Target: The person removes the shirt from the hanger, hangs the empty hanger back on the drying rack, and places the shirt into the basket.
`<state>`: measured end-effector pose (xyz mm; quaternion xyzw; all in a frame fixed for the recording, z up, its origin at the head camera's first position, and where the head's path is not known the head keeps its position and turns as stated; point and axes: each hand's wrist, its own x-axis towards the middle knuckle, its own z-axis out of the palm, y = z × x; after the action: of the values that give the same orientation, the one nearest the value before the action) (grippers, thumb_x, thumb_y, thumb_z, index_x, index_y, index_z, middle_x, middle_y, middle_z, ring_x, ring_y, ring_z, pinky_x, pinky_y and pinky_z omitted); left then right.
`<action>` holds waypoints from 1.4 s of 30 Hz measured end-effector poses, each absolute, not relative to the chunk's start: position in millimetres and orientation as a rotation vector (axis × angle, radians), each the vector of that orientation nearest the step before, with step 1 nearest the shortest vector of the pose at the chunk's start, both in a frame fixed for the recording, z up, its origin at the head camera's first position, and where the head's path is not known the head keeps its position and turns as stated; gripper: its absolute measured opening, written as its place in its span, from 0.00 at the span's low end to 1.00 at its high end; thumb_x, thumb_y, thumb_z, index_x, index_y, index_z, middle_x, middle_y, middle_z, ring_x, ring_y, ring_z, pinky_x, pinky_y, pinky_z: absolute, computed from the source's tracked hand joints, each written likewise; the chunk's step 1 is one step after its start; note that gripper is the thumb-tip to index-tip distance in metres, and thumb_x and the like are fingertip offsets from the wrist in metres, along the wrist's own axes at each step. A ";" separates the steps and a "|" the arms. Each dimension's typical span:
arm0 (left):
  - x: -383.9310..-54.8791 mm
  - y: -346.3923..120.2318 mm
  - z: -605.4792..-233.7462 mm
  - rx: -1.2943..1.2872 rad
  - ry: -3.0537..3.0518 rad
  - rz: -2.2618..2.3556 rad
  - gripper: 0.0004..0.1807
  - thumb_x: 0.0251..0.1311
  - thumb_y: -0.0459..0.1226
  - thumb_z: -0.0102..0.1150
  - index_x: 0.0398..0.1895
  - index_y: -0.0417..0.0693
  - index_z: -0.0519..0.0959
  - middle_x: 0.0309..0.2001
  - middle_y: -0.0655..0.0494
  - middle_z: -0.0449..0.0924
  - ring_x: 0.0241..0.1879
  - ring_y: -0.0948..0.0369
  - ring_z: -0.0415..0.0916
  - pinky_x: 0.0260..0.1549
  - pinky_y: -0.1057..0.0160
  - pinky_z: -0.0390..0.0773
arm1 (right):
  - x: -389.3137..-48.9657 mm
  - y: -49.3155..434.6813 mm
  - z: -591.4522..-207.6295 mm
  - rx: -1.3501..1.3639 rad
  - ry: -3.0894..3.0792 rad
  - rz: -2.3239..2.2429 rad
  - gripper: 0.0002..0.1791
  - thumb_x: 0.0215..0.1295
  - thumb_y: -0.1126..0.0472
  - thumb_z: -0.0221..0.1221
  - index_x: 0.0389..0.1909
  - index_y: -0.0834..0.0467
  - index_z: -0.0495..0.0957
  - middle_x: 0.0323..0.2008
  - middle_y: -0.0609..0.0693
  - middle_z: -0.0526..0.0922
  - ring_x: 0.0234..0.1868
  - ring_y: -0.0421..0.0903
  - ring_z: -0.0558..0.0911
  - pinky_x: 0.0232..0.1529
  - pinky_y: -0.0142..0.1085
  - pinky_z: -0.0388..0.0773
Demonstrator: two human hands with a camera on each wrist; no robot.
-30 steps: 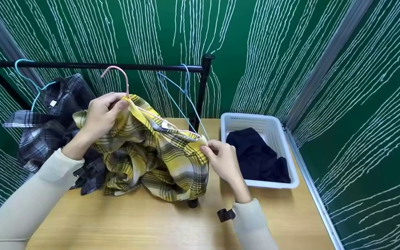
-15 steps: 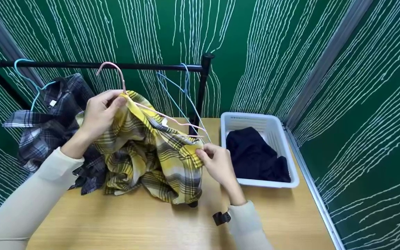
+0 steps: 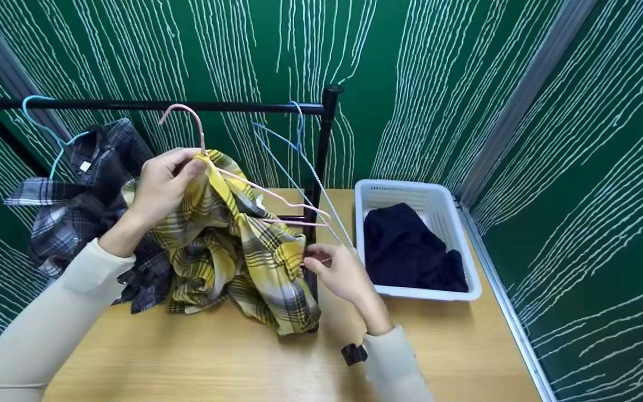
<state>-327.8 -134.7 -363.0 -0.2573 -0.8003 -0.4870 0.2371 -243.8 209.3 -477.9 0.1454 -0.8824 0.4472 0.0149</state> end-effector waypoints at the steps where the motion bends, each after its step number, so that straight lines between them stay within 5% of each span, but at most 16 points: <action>1: -327.8 -134.9 -363.5 -0.708 -2.199 -1.328 0.15 0.73 0.42 0.62 0.52 0.44 0.89 0.46 0.53 0.89 0.45 0.60 0.82 0.50 0.60 0.79 | -241.6 211.7 -473.8 0.454 -2.762 1.343 0.16 0.75 0.59 0.66 0.58 0.60 0.86 0.43 0.50 0.92 0.42 0.44 0.90 0.40 0.33 0.85; 11: -326.1 -137.2 -367.8 -0.713 -2.227 -1.289 0.15 0.73 0.42 0.63 0.53 0.44 0.89 0.47 0.52 0.89 0.46 0.58 0.83 0.48 0.60 0.79 | -230.1 227.8 -409.5 0.515 -2.600 1.237 0.08 0.73 0.63 0.67 0.49 0.57 0.90 0.35 0.48 0.91 0.34 0.45 0.89 0.37 0.31 0.85; 16: -324.9 -134.4 -369.7 -0.738 -2.230 -1.260 0.14 0.73 0.40 0.63 0.53 0.42 0.89 0.47 0.50 0.89 0.49 0.56 0.84 0.54 0.58 0.80 | -238.9 224.8 -391.9 0.543 -2.438 1.158 0.10 0.72 0.65 0.68 0.51 0.57 0.89 0.41 0.47 0.91 0.39 0.41 0.89 0.43 0.25 0.83; 22: -323.1 -129.6 -370.3 -0.758 -2.235 -1.239 0.14 0.72 0.38 0.64 0.53 0.41 0.89 0.46 0.49 0.89 0.48 0.55 0.85 0.54 0.56 0.81 | -249.0 210.2 -381.6 0.618 -2.407 1.087 0.18 0.73 0.62 0.68 0.62 0.57 0.84 0.53 0.50 0.89 0.53 0.45 0.86 0.57 0.37 0.83; 28: -321.3 -127.3 -371.8 -0.779 -2.238 -1.199 0.14 0.73 0.39 0.64 0.53 0.41 0.89 0.46 0.50 0.89 0.48 0.55 0.85 0.54 0.55 0.81 | -261.2 191.7 -376.6 0.721 -2.411 1.074 0.22 0.73 0.59 0.68 0.65 0.58 0.81 0.58 0.54 0.86 0.57 0.52 0.85 0.60 0.50 0.82; 42: -318.9 -124.0 -372.6 -0.797 -2.231 -1.172 0.14 0.71 0.40 0.65 0.53 0.40 0.89 0.45 0.49 0.89 0.47 0.54 0.85 0.53 0.54 0.82 | -277.5 160.2 -387.9 0.818 -2.460 1.159 0.17 0.75 0.61 0.65 0.61 0.61 0.83 0.56 0.58 0.86 0.55 0.53 0.87 0.59 0.49 0.84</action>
<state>-318.9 -124.0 -372.6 -0.2922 -0.8180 -0.4297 0.2467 -277.5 160.2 -387.9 0.2847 -0.8565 0.4034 0.1505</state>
